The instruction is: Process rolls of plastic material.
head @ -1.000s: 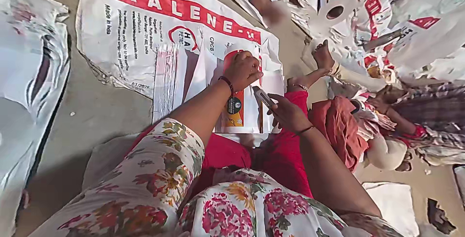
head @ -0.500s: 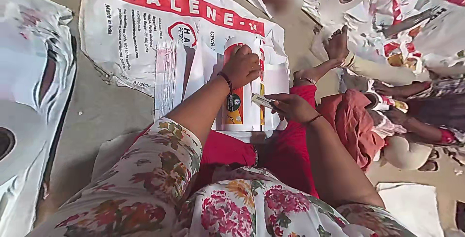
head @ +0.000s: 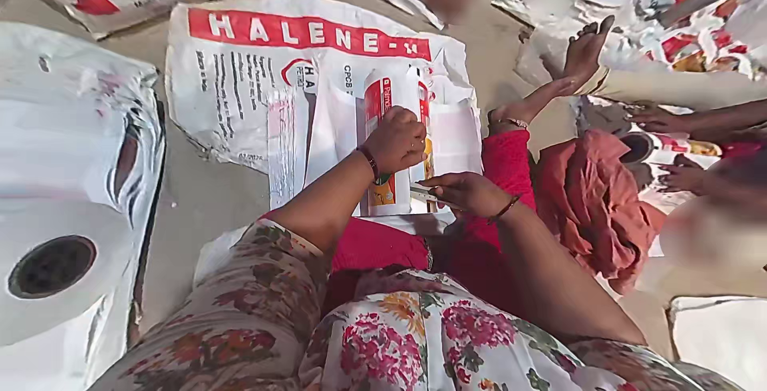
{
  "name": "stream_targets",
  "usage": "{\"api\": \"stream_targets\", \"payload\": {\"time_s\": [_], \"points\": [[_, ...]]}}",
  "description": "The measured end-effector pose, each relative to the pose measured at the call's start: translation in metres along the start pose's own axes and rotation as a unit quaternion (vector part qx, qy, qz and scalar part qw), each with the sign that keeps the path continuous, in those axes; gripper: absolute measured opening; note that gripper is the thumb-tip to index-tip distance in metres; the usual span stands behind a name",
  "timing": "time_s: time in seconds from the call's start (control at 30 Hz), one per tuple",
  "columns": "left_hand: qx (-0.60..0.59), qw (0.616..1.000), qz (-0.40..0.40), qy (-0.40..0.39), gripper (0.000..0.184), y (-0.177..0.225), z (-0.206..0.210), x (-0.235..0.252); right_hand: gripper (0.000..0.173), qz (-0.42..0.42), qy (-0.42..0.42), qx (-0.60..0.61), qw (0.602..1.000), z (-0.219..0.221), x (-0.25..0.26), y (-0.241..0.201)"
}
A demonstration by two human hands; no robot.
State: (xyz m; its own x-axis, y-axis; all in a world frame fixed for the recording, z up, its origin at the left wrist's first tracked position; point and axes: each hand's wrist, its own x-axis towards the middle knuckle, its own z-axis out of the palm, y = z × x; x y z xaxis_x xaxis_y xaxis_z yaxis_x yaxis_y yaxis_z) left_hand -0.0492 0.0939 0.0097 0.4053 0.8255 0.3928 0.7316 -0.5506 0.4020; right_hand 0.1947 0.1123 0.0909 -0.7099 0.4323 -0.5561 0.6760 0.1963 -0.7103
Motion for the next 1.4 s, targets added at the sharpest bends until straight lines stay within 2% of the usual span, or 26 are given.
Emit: {"api": "stream_targets", "payload": {"time_s": [0.1, 0.23, 0.33, 0.43, 0.53, 0.6, 0.67, 0.7, 0.77, 0.8, 0.83, 0.93, 1.03, 1.17, 1.33, 1.4], "points": [[0.048, 0.998, 0.0, -0.03, 0.048, 0.011, -0.005, -0.002, 0.034, 0.028, 0.019, -0.022, 0.999, 0.011, -0.005, -0.009], [0.102, 0.991, -0.035, -0.08, 0.048, 0.036, -0.018, -0.01, 0.035, 0.04, 0.031, -0.12, 0.991, 0.022, -0.02, -0.026], [0.127, 0.98, -0.085, -0.127, 0.049, 0.053, -0.023, -0.013, 0.037, 0.015, -0.004, -0.14, 0.99, 0.023, -0.034, -0.017], [0.164, 0.963, -0.138, -0.163, 0.05, 0.07, -0.029, -0.013, 0.036, -0.018, -0.028, -0.008, 0.999, 0.023, -0.045, 0.019], [0.214, 0.933, -0.263, -0.119, 0.038, 0.096, -0.023, -0.017, 0.037, -0.055, -0.049, 0.188, 0.979, 0.02, -0.051, 0.063], [0.21, 0.901, -0.369, -0.091, 0.027, 0.113, -0.017, -0.02, 0.038, -0.061, -0.012, 0.273, 0.96, 0.018, -0.051, 0.081], [0.185, 0.869, -0.451, -0.079, 0.024, 0.123, -0.015, -0.015, 0.038, -0.056, 0.047, 0.32, 0.944, 0.014, -0.048, 0.087], [0.17, 0.857, -0.481, -0.075, 0.029, 0.128, -0.016, -0.013, 0.038, -0.052, 0.079, 0.34, 0.936, 0.013, -0.046, 0.088], [0.144, 0.825, -0.54, -0.09, 0.062, 0.133, -0.021, -0.004, 0.039, -0.045, 0.133, 0.379, 0.915, 0.01, -0.04, 0.091], [0.14, 0.805, -0.565, -0.116, 0.072, 0.133, -0.026, 0.001, 0.039, -0.038, 0.153, 0.394, 0.906, 0.008, -0.037, 0.092], [0.132, 0.79, -0.582, -0.142, 0.074, 0.132, -0.03, 0.004, 0.039, -0.03, 0.168, 0.405, 0.898, 0.008, -0.035, 0.092], [0.112, 0.758, -0.595, -0.242, 0.053, 0.134, -0.036, 0.003, 0.039, -0.018, 0.187, 0.421, 0.888, 0.008, -0.032, 0.092], [0.099, 0.758, -0.57, -0.302, 0.039, 0.136, -0.032, -0.002, 0.039, -0.03, 0.179, 0.424, 0.887, 0.009, -0.037, 0.094], [0.1, 0.761, -0.591, -0.248, 0.042, 0.142, -0.042, -0.005, 0.039, -0.044, 0.172, 0.428, 0.886, 0.009, -0.042, 0.091], [0.037, 0.798, -0.575, -0.178, 0.042, 0.126, -0.043, -0.03, 0.038, -0.031, 0.213, 0.428, 0.878, 0.014, -0.048, 0.092], [0.008, 0.806, -0.573, -0.146, 0.041, 0.121, -0.044, -0.038, 0.049, -0.028, 0.236, 0.386, 0.891, 0.02, -0.048, 0.092]]}}
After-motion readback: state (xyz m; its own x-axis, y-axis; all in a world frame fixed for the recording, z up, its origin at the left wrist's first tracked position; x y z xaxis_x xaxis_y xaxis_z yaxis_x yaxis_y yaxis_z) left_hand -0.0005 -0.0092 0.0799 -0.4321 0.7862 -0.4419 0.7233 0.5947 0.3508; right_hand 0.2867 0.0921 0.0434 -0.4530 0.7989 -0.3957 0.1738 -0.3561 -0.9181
